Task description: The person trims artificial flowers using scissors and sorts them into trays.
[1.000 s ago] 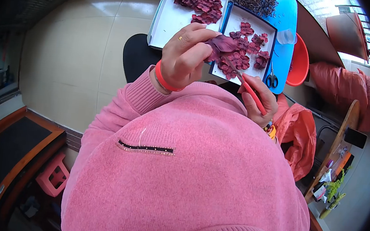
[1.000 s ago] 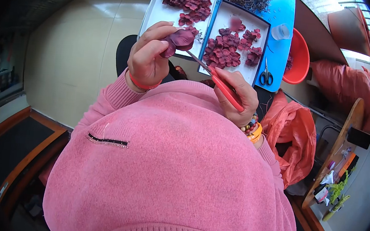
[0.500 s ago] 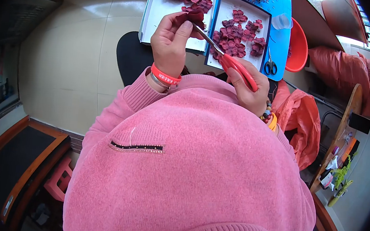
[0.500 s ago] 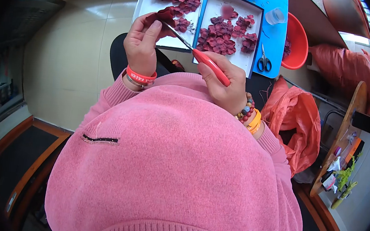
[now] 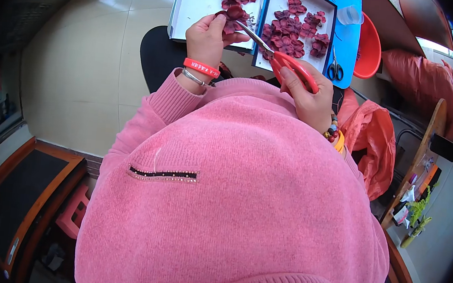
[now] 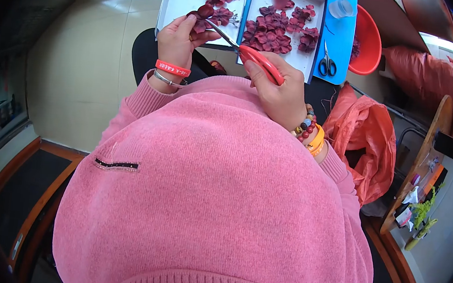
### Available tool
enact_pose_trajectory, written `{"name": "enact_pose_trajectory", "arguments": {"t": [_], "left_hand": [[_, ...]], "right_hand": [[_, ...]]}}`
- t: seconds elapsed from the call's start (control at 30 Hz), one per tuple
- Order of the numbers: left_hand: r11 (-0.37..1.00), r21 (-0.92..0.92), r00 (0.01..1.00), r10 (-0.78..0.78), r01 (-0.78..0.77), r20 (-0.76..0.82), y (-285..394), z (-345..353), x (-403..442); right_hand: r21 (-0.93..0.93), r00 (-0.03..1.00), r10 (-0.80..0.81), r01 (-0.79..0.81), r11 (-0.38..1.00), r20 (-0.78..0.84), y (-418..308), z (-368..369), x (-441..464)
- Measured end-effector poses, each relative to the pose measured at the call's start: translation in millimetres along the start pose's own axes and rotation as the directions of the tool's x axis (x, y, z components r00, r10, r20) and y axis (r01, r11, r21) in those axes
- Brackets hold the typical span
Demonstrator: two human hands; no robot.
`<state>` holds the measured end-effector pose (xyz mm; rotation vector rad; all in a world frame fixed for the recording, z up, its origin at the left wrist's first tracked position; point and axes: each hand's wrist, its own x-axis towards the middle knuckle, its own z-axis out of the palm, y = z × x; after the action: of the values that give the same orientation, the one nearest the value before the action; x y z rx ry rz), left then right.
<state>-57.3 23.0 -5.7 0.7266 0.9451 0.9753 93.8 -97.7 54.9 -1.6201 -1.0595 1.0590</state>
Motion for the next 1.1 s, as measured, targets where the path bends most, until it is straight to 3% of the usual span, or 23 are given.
{"name": "enact_pose_trajectory", "arguments": {"t": [0.4,0.5,0.73,0.83,0.93,1.1], "left_hand": [[0.994,0.083,0.997,0.071,-0.074,0.039,-4,3,-6],[0.966,0.12,0.973,0.22,-0.227,0.074,-13,2,-3],[0.801,0.239,0.836,0.533,-0.549,0.131,-18,6,-3],[0.706,0.289,0.761,0.62,-0.647,0.188,-17,3,0],[0.558,0.362,0.653,0.719,-0.747,0.238,-14,1,3],[0.406,0.418,0.541,0.792,-0.813,0.282,-10,1,5]], "right_hand": [[-0.015,0.999,0.046,-0.045,0.999,0.028,1,1,4],[-0.042,0.999,0.042,-0.041,0.998,0.03,0,1,3],[-0.187,0.986,-0.162,0.167,0.968,0.042,2,0,5],[-0.36,0.944,-0.315,0.328,0.874,0.096,1,-2,7],[-0.518,0.855,-0.487,0.503,0.692,0.181,2,-7,9],[-0.593,0.844,-0.486,0.516,0.618,0.228,-5,-10,7]]}}
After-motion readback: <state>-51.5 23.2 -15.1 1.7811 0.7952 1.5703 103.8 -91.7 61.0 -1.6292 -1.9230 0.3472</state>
